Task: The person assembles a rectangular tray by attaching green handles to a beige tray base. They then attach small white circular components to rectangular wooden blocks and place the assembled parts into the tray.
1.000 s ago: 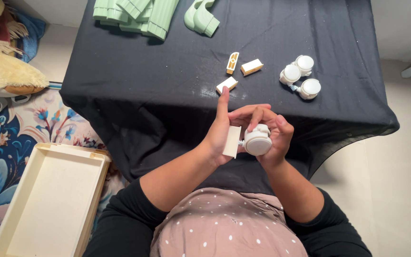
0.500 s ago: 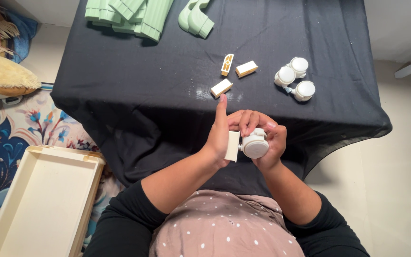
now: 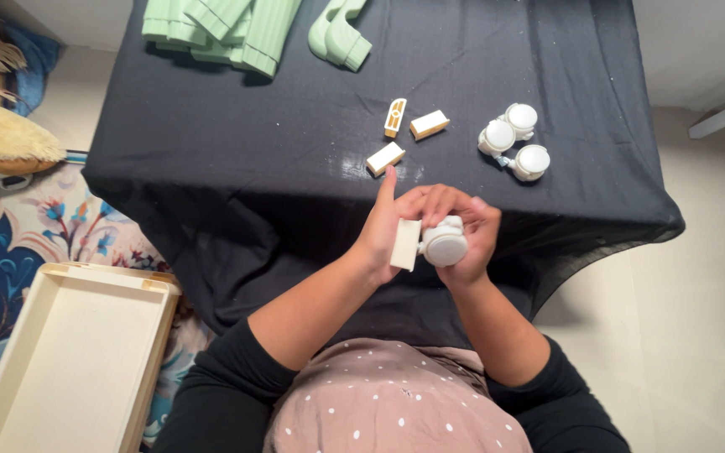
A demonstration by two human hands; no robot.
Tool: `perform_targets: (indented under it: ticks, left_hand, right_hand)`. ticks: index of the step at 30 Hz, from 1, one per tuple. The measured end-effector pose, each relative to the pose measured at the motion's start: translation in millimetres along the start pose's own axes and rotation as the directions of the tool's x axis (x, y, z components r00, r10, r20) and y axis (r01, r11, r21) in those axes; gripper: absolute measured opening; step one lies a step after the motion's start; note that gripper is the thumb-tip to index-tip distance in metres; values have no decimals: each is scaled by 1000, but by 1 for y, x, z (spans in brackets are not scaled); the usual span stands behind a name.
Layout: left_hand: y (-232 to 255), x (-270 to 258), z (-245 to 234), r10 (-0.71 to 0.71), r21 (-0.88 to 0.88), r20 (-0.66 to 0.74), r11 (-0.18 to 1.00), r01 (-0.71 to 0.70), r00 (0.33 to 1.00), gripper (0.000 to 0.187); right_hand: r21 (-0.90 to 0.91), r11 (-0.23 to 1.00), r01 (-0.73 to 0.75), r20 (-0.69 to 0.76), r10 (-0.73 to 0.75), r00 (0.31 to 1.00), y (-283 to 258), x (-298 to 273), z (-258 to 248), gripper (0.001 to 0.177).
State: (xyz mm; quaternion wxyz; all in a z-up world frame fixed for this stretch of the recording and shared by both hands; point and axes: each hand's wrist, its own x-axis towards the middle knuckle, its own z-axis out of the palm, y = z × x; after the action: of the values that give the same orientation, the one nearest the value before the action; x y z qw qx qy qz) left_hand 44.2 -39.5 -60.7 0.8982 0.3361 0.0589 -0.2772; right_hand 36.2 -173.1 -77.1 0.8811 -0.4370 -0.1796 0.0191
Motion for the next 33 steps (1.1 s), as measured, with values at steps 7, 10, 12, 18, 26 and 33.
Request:
perform_targets:
  ticks: [7,10,12,18,26,33]
  left_hand:
    - [15,-29,-29,171,443,126,872,-209,977,52]
    - [11,-31,-45,394,572,79,735,-366,916,30]
    - [20,-32,-61,462,567,20,725,-391,887,26]
    - [85,-46,-110,631,688,-116,608,-396,767,27]
    - [142,-80,-153,835,953,-163,271,-134,526,27]
    - [179,-84,-187,943,972,-43,-37,234,329,35]
  right_hand:
    - [134,969,209,-222,-176,959,5,18,0,56]
    - [-21,990,138,-205,-139,969,25,24,12,56]
    - [-50,999,-8,-196,-2,981,37,27,22,54]
    - [-297,903,-312,29,335,942,68,63,56,53]
    - [-324,899,-294,52,327,944,149,124,92,65]
    - [-756,634,-164,-34,212,977,218,153,128,60]
